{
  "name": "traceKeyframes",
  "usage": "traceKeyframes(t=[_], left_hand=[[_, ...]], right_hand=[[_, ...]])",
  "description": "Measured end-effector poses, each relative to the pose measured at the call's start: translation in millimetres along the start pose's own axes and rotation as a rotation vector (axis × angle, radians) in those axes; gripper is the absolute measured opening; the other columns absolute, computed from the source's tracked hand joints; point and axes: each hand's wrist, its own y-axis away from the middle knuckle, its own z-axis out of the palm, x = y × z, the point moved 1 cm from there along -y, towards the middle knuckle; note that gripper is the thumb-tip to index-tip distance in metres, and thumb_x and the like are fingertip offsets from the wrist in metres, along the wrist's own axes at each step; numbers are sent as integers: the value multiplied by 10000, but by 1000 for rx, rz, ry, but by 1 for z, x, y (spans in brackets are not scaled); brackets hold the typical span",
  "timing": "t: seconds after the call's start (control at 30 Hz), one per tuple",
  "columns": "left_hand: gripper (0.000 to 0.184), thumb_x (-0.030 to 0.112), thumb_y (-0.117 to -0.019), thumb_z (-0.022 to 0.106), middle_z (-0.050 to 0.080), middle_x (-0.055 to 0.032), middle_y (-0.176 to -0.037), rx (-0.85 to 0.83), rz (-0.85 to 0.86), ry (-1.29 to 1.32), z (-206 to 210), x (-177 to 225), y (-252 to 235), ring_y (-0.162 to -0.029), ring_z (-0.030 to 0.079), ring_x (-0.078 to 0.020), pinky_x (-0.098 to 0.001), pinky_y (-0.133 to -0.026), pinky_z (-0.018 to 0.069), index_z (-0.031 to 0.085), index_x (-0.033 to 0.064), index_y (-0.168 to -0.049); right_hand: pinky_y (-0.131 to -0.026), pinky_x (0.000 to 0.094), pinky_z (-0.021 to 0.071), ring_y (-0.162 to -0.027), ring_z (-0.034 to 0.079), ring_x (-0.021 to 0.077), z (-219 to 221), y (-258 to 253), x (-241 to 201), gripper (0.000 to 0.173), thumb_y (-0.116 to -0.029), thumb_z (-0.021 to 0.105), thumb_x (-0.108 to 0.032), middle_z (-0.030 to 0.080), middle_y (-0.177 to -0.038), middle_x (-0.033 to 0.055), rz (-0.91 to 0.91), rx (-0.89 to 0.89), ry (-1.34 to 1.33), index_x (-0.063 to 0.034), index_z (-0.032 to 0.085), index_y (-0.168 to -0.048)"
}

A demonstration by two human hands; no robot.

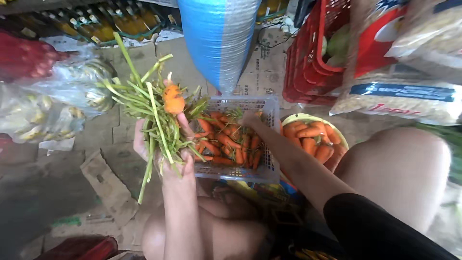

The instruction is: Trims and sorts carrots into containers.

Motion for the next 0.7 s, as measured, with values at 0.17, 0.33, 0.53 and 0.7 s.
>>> traceKeyframes(t=[0.17,0.33,0.53,0.7], left_hand=[[518,421,-1041,392,649,-215,-1213,-38,-47,115,2,4,6,-1015,715,-315,-422,-820,641,547,-13,-1277],[535,425,-1034,395,613,-218,-1264,-64,-64,147,-5,10,6,-1044,694,-326,-422,-836,633,517,-12,-1317],[522,445,-1036,401,646,-202,-1200,-23,25,89,-5,12,6,-979,707,-285,-385,-774,636,555,-4,-1252],[216,189,-1056,505,706,-56,-1150,83,140,-277,0,-2,23,-1027,702,-126,-246,-834,603,644,65,-1166]], right_hand=[[-953,610,525,-1203,641,395,23,-3,-15,700,-964,576,-624,654,-1276,250,39,36,47,38,687,-1164],[-907,630,531,-1152,661,396,28,-4,-24,575,-935,668,-511,675,-1227,238,63,22,54,12,680,-1174],[-905,633,534,-1133,664,420,28,-17,-14,486,-968,651,-403,672,-1206,260,-66,-26,144,42,668,-1161],[-952,658,490,-1139,631,463,-6,0,-22,603,-946,710,-442,637,-1189,323,-217,-233,222,124,636,-1143]])
